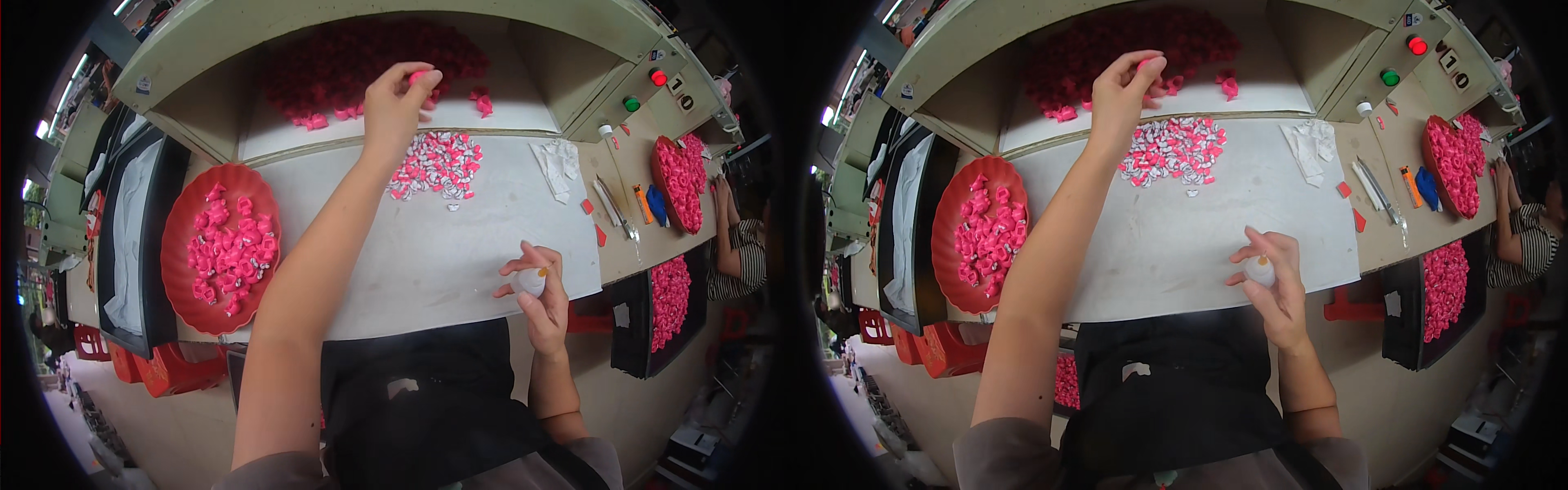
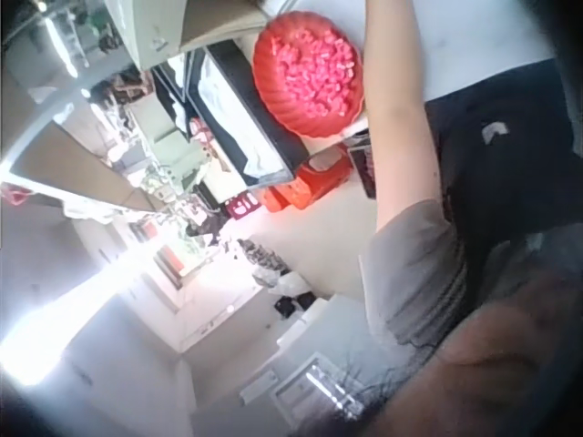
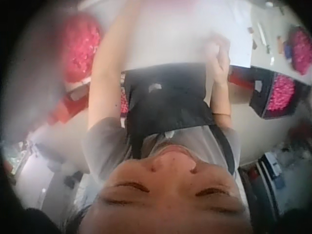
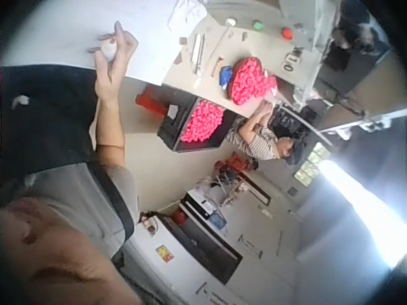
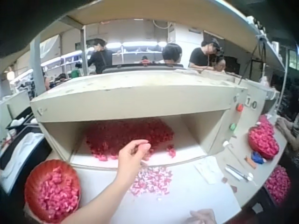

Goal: The person repeatedly picks up small pink plastic pieces and white candy-like pieces from a table. They use a small squeeze bottle to apply a clear liquid to the pink piece, then attach the white piece to it. The assembled items are placed into a red tray on the left.

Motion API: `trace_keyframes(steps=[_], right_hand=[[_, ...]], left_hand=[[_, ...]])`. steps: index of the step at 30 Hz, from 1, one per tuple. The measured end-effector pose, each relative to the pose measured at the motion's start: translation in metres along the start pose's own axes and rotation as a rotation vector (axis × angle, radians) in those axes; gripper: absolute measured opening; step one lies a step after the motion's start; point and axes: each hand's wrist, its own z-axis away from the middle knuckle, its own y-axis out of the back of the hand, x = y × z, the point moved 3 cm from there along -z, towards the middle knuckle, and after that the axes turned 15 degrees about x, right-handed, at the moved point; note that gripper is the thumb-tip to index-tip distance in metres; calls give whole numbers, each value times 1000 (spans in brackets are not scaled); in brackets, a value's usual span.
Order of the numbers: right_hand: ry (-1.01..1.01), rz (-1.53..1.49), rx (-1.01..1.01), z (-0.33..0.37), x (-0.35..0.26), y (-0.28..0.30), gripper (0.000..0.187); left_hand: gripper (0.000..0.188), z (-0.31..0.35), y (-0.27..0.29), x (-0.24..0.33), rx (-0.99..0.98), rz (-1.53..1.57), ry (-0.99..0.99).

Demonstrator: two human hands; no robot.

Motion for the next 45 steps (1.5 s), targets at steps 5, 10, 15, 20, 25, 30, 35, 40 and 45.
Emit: trace_keyframes(steps=[5, 10, 15, 20, 25, 30, 35, 40, 45], right_hand=[[43, -50, 76, 11, -8, -10, 41], [43, -293, 240, 12, -23, -23, 35], [347, -108, 131, 18, -32, -30, 44], [612, 167, 10, 33, -38, -40, 46], [601, 185, -37, 36, -37, -43, 45], [574, 223, -96, 34, -38, -42, 47], [576, 246, -119, 34, -41, -41, 49], [638, 328, -133, 34, -41, -43, 46], [596, 243, -66, 33, -38, -42, 47]], left_hand=[[36, 121, 64, 21, -253, 263, 560], [42, 187, 92, 17, -250, 308, 601], [34, 212, 104, 12, -264, 162, 306], [26, 214, 105, 16, -188, 108, 233], [27, 213, 107, 16, -190, 90, 187], [27, 213, 106, 17, -204, 88, 189], [29, 211, 107, 18, -272, 0, 145], [29, 212, 104, 13, -199, -16, 36], [29, 213, 101, 14, -230, 41, 88]])
